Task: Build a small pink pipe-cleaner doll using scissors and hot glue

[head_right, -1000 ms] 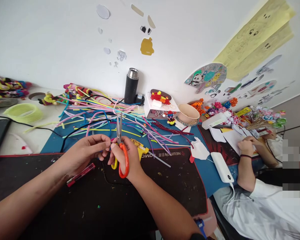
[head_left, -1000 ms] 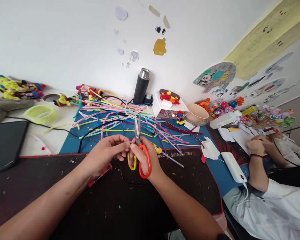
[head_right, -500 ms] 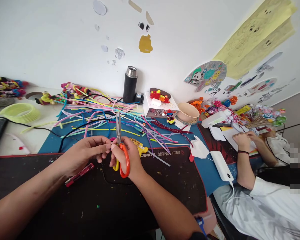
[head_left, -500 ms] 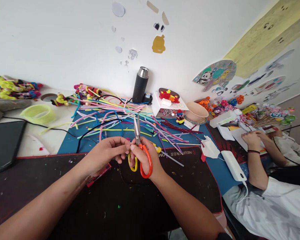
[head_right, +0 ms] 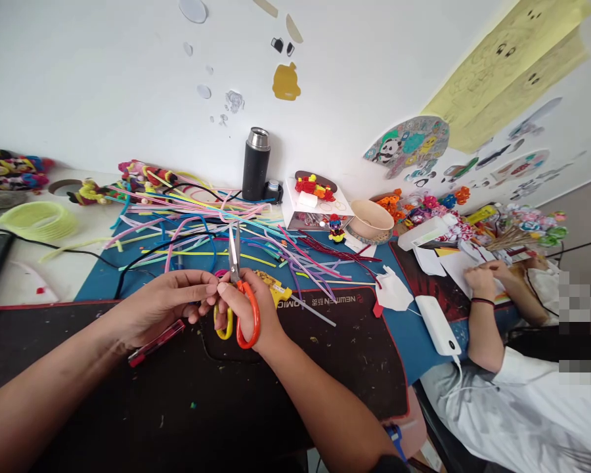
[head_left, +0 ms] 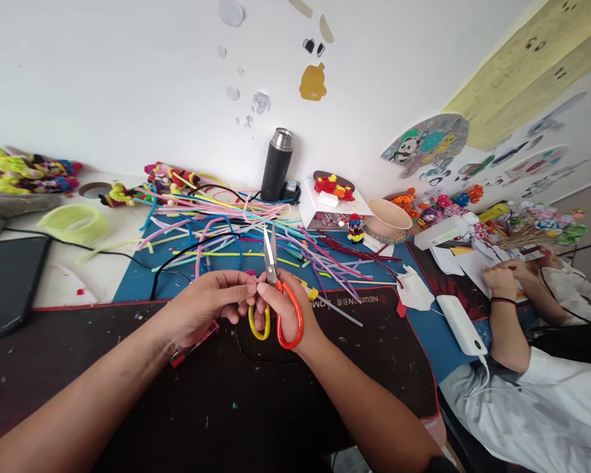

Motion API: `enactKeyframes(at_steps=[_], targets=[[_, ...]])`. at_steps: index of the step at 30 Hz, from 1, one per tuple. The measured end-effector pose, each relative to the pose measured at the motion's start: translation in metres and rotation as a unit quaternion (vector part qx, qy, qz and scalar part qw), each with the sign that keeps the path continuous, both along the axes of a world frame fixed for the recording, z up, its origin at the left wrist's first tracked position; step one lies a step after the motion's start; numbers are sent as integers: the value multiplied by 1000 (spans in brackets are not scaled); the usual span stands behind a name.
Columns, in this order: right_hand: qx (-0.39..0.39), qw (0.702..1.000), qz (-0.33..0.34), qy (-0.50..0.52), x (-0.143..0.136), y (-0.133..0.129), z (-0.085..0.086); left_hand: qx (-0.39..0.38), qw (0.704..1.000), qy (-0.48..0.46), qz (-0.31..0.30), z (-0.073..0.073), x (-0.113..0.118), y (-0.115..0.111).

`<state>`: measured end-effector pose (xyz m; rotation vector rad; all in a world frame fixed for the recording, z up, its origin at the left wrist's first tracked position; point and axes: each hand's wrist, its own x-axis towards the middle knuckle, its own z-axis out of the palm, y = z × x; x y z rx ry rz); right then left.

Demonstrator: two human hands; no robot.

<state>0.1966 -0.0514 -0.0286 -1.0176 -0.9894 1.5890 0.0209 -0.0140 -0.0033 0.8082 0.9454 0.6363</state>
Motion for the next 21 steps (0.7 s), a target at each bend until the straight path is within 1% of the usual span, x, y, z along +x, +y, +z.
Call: enactKeyframes(at_steps=[3,6,11,16,21], targets=[[-3,1000,-5,2,-1,-1,2,4,1000,-3,17,0,0,0],[0,1000,-4,-3,-2,-3,7,10,998,-6,58,0,-1,1],[0,999,21,-34,-1,-8,12,27,992,-2,122,3,-3,5],[4,998,39,-51,-1,-13,9,47,984,-15,171,4,-5,7],[-8,997,56,-58,-4,-18,5,60,981,-20,185,2,-5,7]])
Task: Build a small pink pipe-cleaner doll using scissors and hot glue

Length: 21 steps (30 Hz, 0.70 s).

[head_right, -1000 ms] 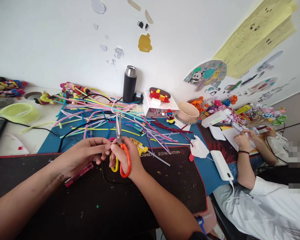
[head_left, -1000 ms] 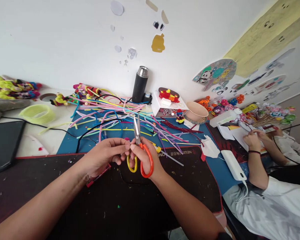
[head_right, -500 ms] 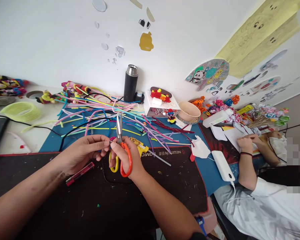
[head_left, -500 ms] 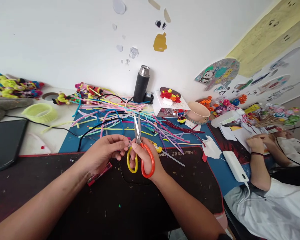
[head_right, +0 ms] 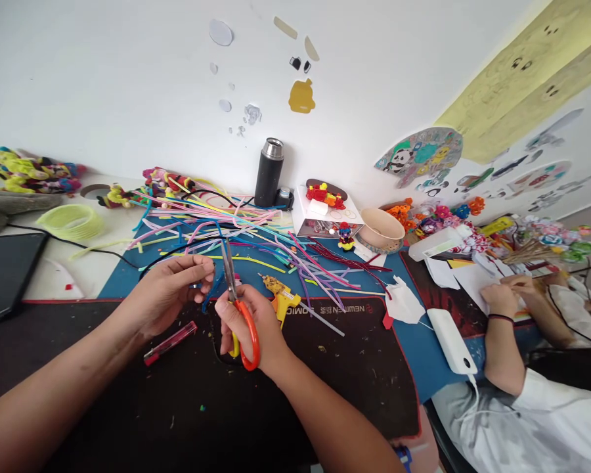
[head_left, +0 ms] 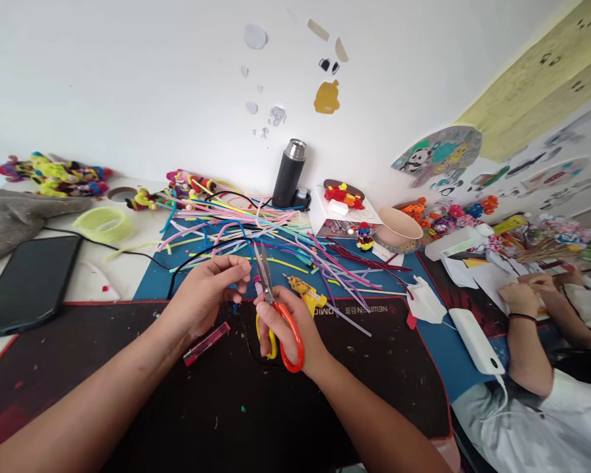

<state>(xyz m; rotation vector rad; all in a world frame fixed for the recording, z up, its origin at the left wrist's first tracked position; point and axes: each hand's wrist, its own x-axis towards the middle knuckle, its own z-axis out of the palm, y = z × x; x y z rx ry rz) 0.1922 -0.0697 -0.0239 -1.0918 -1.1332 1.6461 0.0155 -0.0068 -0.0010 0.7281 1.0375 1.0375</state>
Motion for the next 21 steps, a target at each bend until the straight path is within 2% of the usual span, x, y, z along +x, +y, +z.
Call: enactKeyframes(at_steps=[10,21], targets=[[8,999,5,-37,-11,-3,-2,15,1000,-5,27,3,-1,-1],[25,995,5,-95,-17,-4,7,27,998,10,53,3,-2,-2]])
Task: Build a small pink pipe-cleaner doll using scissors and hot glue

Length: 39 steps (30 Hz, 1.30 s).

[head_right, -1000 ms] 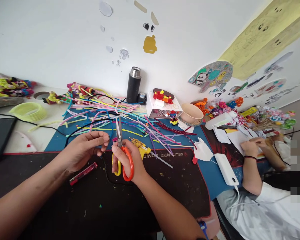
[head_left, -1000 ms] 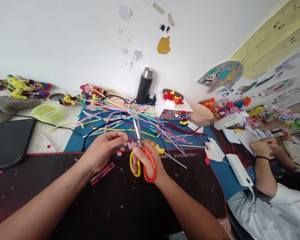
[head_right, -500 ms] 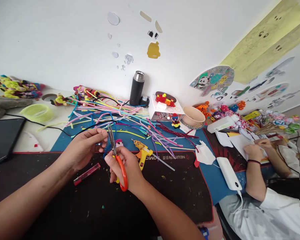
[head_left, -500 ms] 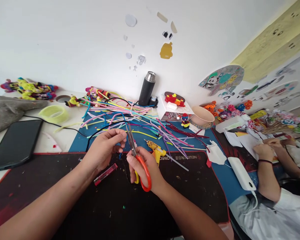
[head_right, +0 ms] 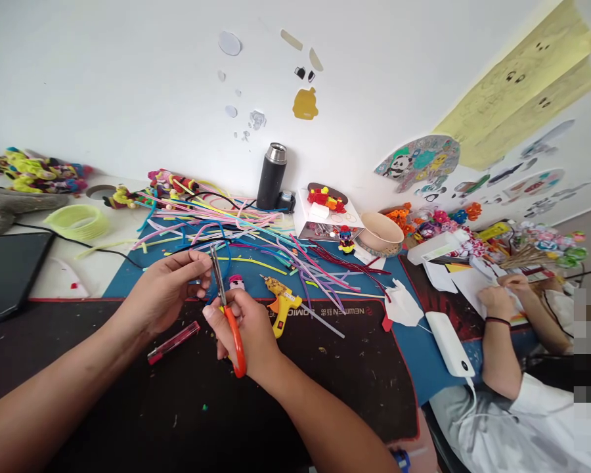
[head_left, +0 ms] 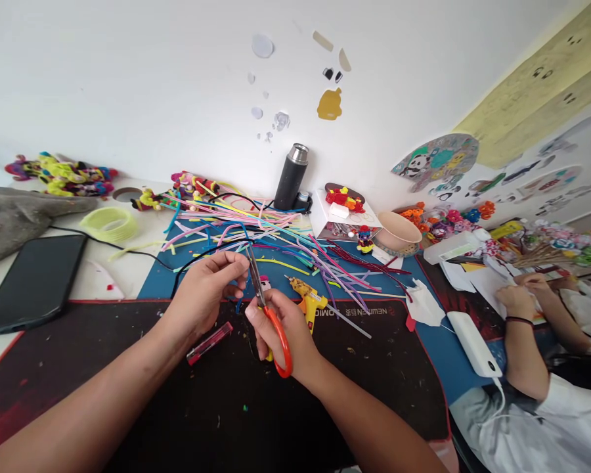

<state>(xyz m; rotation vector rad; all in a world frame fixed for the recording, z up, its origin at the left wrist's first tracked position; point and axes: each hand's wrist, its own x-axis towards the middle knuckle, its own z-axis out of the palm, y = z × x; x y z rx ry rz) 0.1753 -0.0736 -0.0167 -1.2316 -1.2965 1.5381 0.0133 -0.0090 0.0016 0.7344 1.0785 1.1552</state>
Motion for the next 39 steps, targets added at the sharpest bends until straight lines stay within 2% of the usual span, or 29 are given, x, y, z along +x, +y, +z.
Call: enactKeyframes(at_steps=[11,20,31,39], targets=[[0,1000,-8,-3,2,1,-6,9,1000,12,-4,-6,0,1],[-9,1000,-12,2,2,0,-12,-10,1000,13,-9,-5,3,2],[3,997,-29,-78,4,0,-18,-19,1000,20,-14,-1,3,1],[1,995,-37,-96,3,1,-21,-23,999,30,-11,-3,4,2]])
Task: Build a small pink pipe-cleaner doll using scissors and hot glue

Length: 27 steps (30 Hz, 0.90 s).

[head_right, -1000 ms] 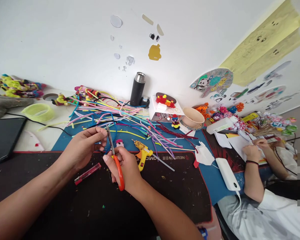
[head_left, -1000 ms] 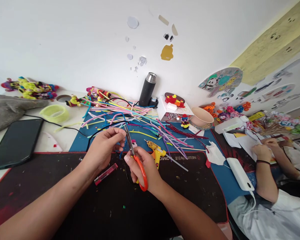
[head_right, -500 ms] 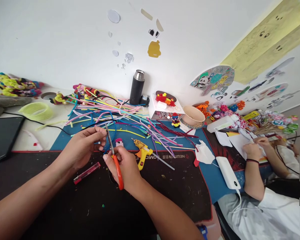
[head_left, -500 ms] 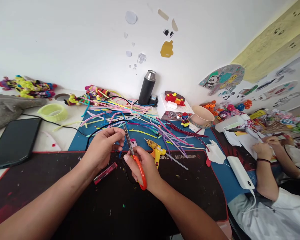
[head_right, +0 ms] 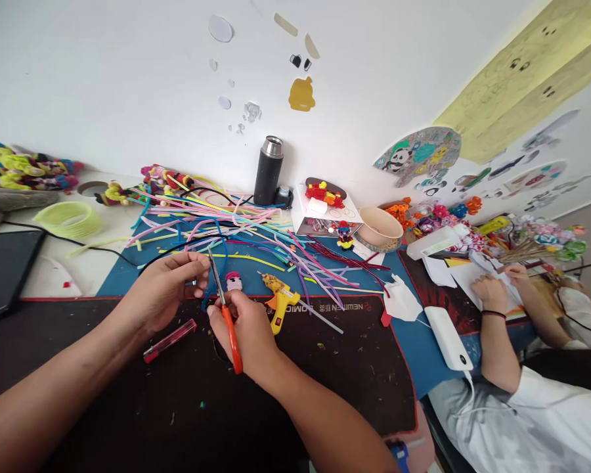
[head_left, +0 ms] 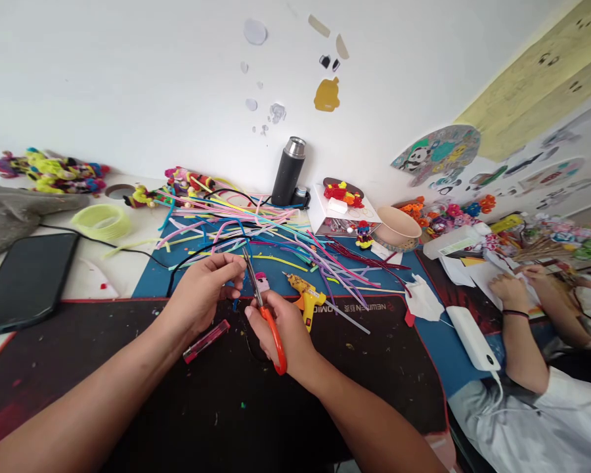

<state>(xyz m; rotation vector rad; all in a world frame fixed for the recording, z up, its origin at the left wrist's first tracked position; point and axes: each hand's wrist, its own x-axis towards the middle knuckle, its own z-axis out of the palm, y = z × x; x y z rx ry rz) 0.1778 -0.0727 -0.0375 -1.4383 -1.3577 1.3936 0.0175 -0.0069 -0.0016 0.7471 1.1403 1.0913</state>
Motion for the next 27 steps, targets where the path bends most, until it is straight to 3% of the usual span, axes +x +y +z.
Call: enactKeyframes(at_steps=[6,13,17,20,23,25,27], targets=[[-10,1000,1,11,-2,-3,1,-8,1000,5,-4,1,1,0],[-75,989,-6,128,-3,-1,18,22,999,-40,-6,-5,-6,2],[-99,986,44,128,6,-8,23,76,995,-62,9,-3,-19,3],[-112,985,112,70,15,-18,22,143,987,-64,33,11,-27,1],[-35,976,201,-73,15,-27,14,168,983,-41,57,30,-28,-3],[56,944,256,-199,8,-30,7,158,986,-28,38,37,-24,-5],[132,893,311,-297,-5,-31,2,131,991,-25,8,37,-18,-5]])
